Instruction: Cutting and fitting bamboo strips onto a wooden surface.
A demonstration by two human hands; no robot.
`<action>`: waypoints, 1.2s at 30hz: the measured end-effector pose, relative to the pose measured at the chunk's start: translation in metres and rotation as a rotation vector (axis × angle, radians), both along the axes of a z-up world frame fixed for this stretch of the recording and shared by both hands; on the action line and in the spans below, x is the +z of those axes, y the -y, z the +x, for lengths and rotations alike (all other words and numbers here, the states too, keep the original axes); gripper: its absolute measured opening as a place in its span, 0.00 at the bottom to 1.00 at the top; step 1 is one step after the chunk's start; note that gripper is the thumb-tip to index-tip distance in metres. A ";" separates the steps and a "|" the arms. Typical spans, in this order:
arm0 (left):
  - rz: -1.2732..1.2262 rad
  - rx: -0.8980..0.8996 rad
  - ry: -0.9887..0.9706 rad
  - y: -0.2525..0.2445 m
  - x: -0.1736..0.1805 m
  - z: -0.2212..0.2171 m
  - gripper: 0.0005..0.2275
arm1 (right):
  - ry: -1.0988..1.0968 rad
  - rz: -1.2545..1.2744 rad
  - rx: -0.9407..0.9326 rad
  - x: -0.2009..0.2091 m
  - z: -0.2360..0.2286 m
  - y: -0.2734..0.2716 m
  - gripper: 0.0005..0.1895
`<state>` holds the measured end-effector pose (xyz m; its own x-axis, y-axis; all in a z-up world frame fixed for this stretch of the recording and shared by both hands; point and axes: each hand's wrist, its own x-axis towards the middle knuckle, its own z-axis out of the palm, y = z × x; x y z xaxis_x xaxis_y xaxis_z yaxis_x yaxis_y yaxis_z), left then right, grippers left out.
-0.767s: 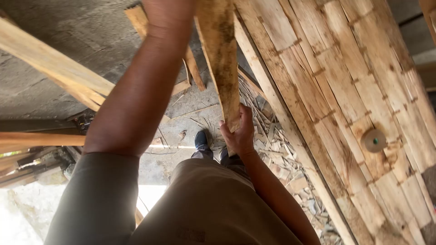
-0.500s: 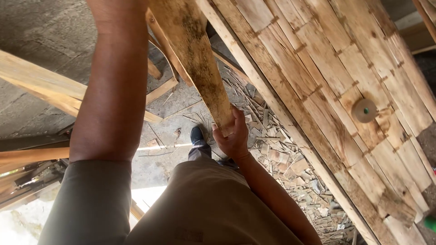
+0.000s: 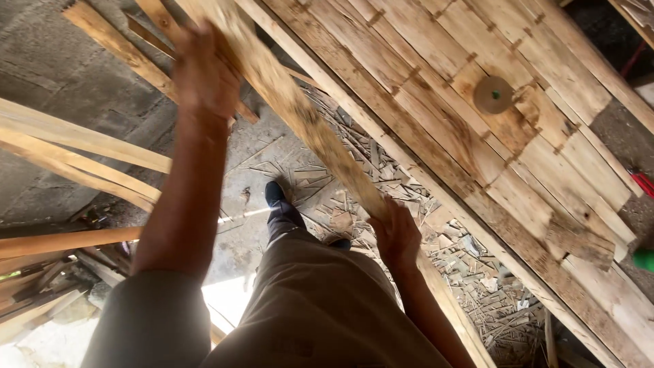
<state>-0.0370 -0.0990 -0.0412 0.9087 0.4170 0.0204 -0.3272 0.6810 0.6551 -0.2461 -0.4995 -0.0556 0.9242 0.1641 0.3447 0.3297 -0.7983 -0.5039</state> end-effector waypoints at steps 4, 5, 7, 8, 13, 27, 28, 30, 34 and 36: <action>-0.228 -0.104 -0.289 0.093 -0.031 -0.034 0.18 | -0.064 -0.009 -0.090 -0.020 -0.064 0.072 0.14; -0.231 -0.114 -0.296 0.111 -0.040 -0.039 0.18 | -0.069 -0.012 -0.100 -0.020 -0.076 0.082 0.14; -0.376 -0.257 -0.219 0.146 -0.057 -0.048 0.23 | -0.095 -0.077 -0.076 -0.017 -0.098 0.102 0.17; -0.376 -0.265 -0.223 0.157 -0.057 -0.048 0.23 | -0.097 -0.077 -0.085 -0.014 -0.105 0.108 0.17; -0.379 -0.410 -0.427 0.197 -0.082 -0.016 0.24 | -0.106 -0.098 -0.024 0.000 -0.124 0.122 0.24; -0.230 -0.659 -0.557 0.238 -0.157 0.109 0.20 | -0.561 -0.046 -0.310 0.005 -0.123 0.099 0.27; -0.337 -0.627 -0.482 0.242 -0.175 0.119 0.17 | -0.556 0.042 -0.315 -0.005 -0.125 0.103 0.25; -0.300 -0.639 -0.557 0.247 -0.128 0.102 0.18 | -0.482 0.160 -0.296 -0.001 -0.122 0.108 0.23; 0.053 -0.773 -0.641 0.252 -0.115 0.094 0.22 | -0.505 0.336 -0.326 0.022 -0.104 0.105 0.21; 0.080 -0.769 -0.600 0.258 -0.143 0.101 0.22 | -0.514 0.312 -0.374 0.025 -0.101 0.098 0.19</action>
